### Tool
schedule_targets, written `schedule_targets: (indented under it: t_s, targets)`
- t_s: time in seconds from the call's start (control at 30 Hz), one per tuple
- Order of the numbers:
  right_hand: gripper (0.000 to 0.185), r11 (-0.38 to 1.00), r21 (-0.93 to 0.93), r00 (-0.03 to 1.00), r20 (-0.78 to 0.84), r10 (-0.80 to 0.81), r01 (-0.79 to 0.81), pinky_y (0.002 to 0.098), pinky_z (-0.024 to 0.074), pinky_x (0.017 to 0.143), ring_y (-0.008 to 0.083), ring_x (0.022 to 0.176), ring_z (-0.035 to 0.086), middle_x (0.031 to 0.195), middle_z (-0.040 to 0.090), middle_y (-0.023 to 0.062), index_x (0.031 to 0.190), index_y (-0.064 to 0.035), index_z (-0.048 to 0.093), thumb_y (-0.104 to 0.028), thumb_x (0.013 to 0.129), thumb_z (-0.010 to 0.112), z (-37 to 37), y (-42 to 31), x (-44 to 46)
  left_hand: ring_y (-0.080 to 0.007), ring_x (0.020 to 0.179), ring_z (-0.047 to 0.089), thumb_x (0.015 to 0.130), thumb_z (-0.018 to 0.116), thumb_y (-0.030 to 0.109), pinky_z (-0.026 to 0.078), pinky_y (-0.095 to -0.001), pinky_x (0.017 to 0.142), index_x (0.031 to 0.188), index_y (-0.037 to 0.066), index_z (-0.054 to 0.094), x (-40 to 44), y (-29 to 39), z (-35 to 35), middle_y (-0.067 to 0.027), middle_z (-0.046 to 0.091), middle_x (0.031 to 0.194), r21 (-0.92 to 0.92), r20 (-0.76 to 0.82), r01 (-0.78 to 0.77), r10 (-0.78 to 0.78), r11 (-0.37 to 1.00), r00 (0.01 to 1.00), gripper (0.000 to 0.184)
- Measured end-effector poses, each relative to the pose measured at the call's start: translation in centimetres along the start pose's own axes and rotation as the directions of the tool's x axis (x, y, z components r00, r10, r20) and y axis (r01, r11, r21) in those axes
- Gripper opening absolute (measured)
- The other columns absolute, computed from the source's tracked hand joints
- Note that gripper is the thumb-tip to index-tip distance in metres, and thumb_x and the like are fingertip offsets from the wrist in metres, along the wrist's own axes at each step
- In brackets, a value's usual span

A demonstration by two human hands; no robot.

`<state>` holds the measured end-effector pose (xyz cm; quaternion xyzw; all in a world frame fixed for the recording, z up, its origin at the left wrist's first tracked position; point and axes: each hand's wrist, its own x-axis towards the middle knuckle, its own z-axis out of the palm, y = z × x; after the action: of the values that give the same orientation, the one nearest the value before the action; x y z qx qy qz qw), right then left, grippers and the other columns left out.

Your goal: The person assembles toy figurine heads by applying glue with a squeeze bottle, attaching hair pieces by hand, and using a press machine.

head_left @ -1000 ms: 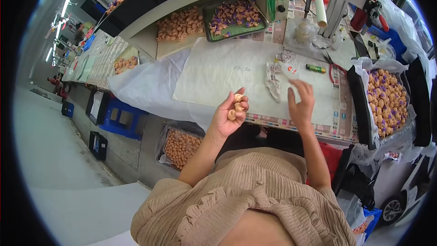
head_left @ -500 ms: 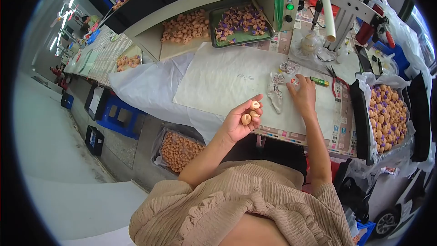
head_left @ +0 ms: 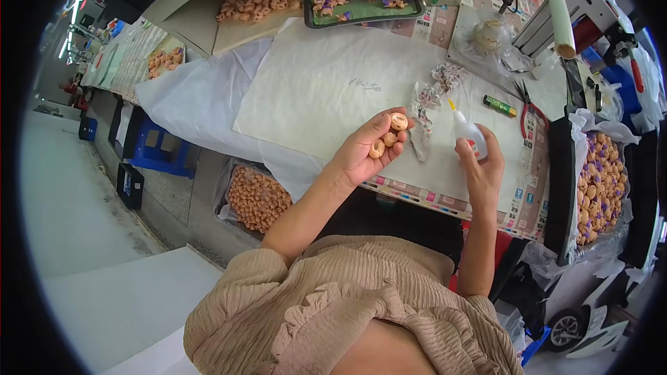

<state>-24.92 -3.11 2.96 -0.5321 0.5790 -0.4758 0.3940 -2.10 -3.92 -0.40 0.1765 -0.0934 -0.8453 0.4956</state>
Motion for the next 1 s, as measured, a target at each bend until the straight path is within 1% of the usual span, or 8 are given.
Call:
schedule_targets:
  t_s: [0.13,0.23,0.27,0.33,0.4,0.5,0.63,1.0]
  targets:
    - [0.039,0.988,0.134,0.997,0.03,0.068,-0.072,0.0216,0.0431,0.065,0.0089,0.075,0.053,0.091,0.06,0.0025,0.111,-0.0014,0.058,-0.021,0.081,0.075,0.0,-0.7,-1.4,-0.012,0.091,0.06,0.096,0.056,0.023,0.055,-0.0236,0.077,0.133,0.005,0.046,0.4,-0.3,0.3,-0.0074,0.06,0.114,0.09,-0.037,0.017,-0.013,0.996,0.999,0.043]
    - [0.036,0.982,0.183,0.999,-0.04,-0.033,0.04,0.0227,0.0463,0.07,0.0105,0.082,0.056,0.091,0.056,0.0019,0.103,-0.0004,0.059,-0.015,0.078,0.079,0.5,-1.2,-2.1,-0.0109,0.09,0.06,0.095,0.058,0.022,0.054,-0.0228,0.078,0.133,0.005,0.047,0.3,-0.7,0.3,-0.0049,0.061,0.112,0.151,-0.052,0.022,-0.015,0.988,0.999,0.044]
    - [0.036,0.983,0.18,0.999,-0.031,-0.027,0.032,0.0227,0.0463,0.07,0.0105,0.082,0.056,0.091,0.056,0.0019,0.103,-0.0004,0.059,-0.015,0.078,0.079,0.5,-1.1,-2.3,-0.0103,0.09,0.06,0.094,0.058,0.022,0.054,-0.0225,0.077,0.133,0.005,0.047,0.3,-0.9,0.2,-0.0044,0.06,0.112,0.194,-0.051,0.02,-0.01,0.981,0.999,0.044]
    - [0.035,0.983,0.156,0.995,-0.048,-0.086,0.093,0.0227,0.0456,0.069,0.011,0.08,0.055,0.089,0.056,0.0022,0.102,-0.001,0.059,-0.013,0.076,0.08,0.8,-0.9,-2.4,-0.0092,0.09,0.06,0.094,0.06,0.021,0.053,-0.0218,0.076,0.134,0.004,0.047,0.4,-0.8,0.2,-0.0034,0.06,0.11,0.288,-0.039,0.012,-0.001,0.958,0.999,0.045]
    - [0.035,0.982,0.143,0.992,-0.057,-0.112,0.119,0.0227,0.0453,0.068,0.0112,0.079,0.055,0.088,0.055,0.0023,0.101,-0.0013,0.06,-0.012,0.075,0.081,0.9,-0.8,-2.4,-0.0088,0.09,0.059,0.093,0.06,0.021,0.053,-0.0215,0.076,0.134,0.004,0.047,0.5,-0.8,0.3,-0.003,0.06,0.109,0.303,-0.041,0.012,0.0,0.953,0.999,0.045]
    - [0.036,0.959,0.0,0.955,-0.09,-0.282,0.283,0.0244,0.0436,0.065,0.0129,0.076,0.053,0.085,0.055,0.0041,0.1,-0.0014,0.06,-0.013,0.074,0.082,1.1,-0.8,-2.5,-0.0081,0.089,0.059,0.093,0.061,0.02,0.052,-0.021,0.074,0.134,0.004,0.047,0.6,-0.9,0.4,-0.0022,0.06,0.107,0.333,-0.038,0.015,-0.002,0.943,0.999,0.045]
    - [0.036,0.934,-0.124,0.931,-0.107,-0.349,0.336,0.026,0.0419,0.063,0.0144,0.072,0.052,0.083,0.054,0.0054,0.099,-0.0013,0.061,-0.014,0.073,0.082,0.9,-0.5,-2.6,-0.0076,0.088,0.059,0.094,0.06,0.019,0.051,-0.0205,0.072,0.133,0.004,0.048,0.6,-1.0,0.6,-0.002,0.061,0.104,0.336,-0.04,0.002,0.012,0.942,0.999,0.044]
    - [0.033,0.939,-0.132,0.938,-0.102,-0.332,0.318,0.0264,0.0409,0.06,0.0147,0.07,0.051,0.081,0.054,0.0057,0.097,-0.0018,0.063,-0.016,0.073,0.082,1.3,-0.7,-2.5,-0.007,0.086,0.058,0.094,0.059,0.017,0.05,-0.0199,0.069,0.131,0.003,0.05,0.5,-1.1,0.7,-0.002,0.06,0.101,0.321,-0.052,0.01,0.007,0.947,0.999,0.041]
